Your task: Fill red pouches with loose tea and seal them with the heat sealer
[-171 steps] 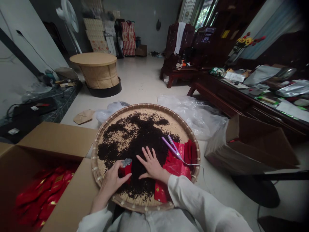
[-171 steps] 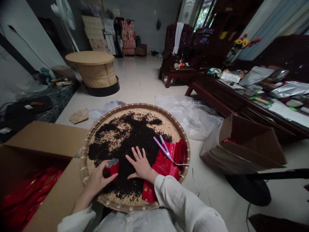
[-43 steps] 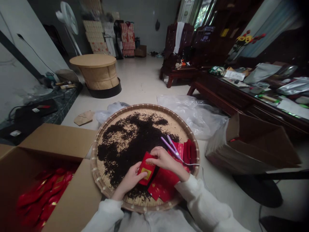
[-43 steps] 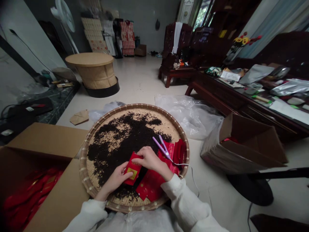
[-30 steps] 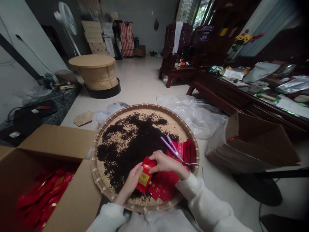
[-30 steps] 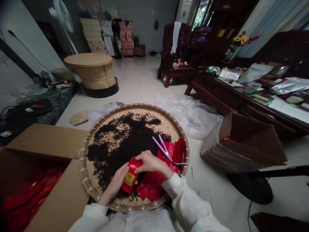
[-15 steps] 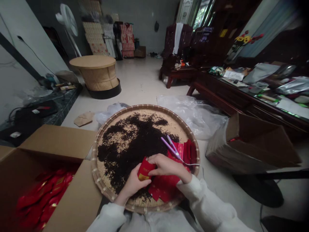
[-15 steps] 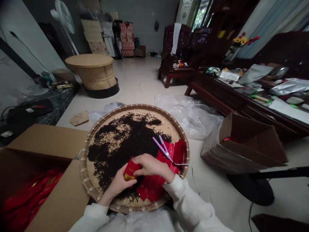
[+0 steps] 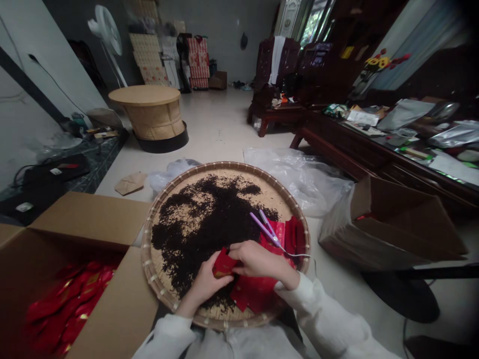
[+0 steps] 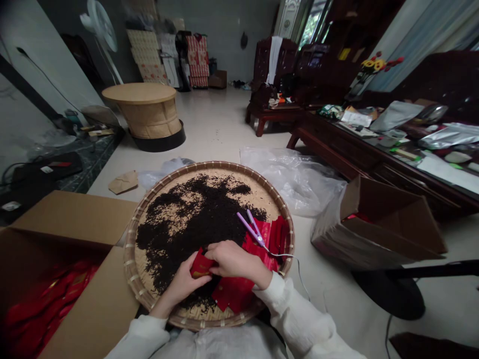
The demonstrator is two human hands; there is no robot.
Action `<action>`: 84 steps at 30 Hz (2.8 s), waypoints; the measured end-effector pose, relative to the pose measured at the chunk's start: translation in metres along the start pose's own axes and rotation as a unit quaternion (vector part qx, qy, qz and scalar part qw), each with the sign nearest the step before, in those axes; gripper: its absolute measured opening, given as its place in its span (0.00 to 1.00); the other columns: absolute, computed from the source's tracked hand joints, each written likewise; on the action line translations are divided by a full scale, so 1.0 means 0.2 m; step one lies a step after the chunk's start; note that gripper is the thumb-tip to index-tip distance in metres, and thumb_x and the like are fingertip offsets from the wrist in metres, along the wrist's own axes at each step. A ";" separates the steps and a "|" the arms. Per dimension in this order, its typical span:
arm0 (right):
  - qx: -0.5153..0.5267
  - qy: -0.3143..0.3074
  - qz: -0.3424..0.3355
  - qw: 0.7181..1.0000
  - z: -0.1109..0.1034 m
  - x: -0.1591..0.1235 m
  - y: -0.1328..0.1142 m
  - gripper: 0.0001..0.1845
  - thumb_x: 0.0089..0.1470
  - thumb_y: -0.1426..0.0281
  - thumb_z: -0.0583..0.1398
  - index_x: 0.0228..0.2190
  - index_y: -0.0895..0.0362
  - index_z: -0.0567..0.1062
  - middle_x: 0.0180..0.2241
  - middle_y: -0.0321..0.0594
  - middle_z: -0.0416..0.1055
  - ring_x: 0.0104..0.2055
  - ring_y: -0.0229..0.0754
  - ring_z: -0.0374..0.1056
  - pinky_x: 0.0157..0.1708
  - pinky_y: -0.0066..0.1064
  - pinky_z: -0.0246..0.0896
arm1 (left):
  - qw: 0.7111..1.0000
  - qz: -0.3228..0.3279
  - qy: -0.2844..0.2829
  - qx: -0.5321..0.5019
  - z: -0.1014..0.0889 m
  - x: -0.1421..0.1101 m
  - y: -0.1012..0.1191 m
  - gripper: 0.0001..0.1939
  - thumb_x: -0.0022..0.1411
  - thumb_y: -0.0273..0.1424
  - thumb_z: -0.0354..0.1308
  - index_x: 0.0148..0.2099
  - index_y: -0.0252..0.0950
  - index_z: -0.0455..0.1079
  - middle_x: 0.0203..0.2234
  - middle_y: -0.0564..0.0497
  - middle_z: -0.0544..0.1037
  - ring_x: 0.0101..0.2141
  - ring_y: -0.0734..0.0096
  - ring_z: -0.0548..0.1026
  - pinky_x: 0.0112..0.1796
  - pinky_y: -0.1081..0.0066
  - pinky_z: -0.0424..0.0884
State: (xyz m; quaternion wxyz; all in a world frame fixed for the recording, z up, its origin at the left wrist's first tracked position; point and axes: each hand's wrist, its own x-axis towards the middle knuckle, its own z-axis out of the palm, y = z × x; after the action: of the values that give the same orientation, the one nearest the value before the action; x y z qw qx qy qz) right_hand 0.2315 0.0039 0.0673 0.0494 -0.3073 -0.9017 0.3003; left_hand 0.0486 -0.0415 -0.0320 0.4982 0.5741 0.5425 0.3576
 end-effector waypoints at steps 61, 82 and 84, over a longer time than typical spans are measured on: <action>0.433 0.285 0.203 0.831 0.31 0.07 0.12 0.20 0.40 0.56 0.67 0.29 0.58 0.74 0.21 0.32 0.68 0.21 0.33 0.61 0.20 0.25 0.57 | 0.968 -0.076 0.114 -0.208 0.07 -0.01 0.07 0.28 0.51 0.53 0.59 0.37 0.30 0.76 0.23 0.49 0.79 0.23 0.67 0.75 0.24 0.74 0.69; 0.249 0.255 0.135 0.925 0.33 0.04 0.15 0.14 0.52 0.59 0.63 0.25 0.57 0.81 0.23 0.38 0.73 0.27 0.38 0.67 0.27 0.27 0.60 | 0.918 -0.192 -0.006 -0.347 0.13 -0.03 0.10 0.26 0.34 0.36 0.75 0.36 0.29 0.73 0.25 0.46 0.81 0.24 0.61 0.79 0.29 0.67 0.74; 0.208 0.266 0.141 0.931 0.30 0.02 0.21 0.14 0.56 0.59 0.60 0.31 0.56 0.81 0.28 0.41 0.75 0.32 0.40 0.69 0.33 0.30 0.63 | 0.911 -0.213 -0.003 -0.354 0.13 -0.03 0.10 0.27 0.35 0.37 0.75 0.37 0.28 0.74 0.28 0.43 0.82 0.24 0.59 0.80 0.29 0.66 0.75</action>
State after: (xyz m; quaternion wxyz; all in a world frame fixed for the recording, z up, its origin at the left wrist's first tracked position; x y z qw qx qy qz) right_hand 0.2345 0.0025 -0.0062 0.3078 -0.4828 -0.7201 0.3921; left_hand 0.0776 -0.0498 -0.0185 0.7345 0.2320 0.4884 0.4101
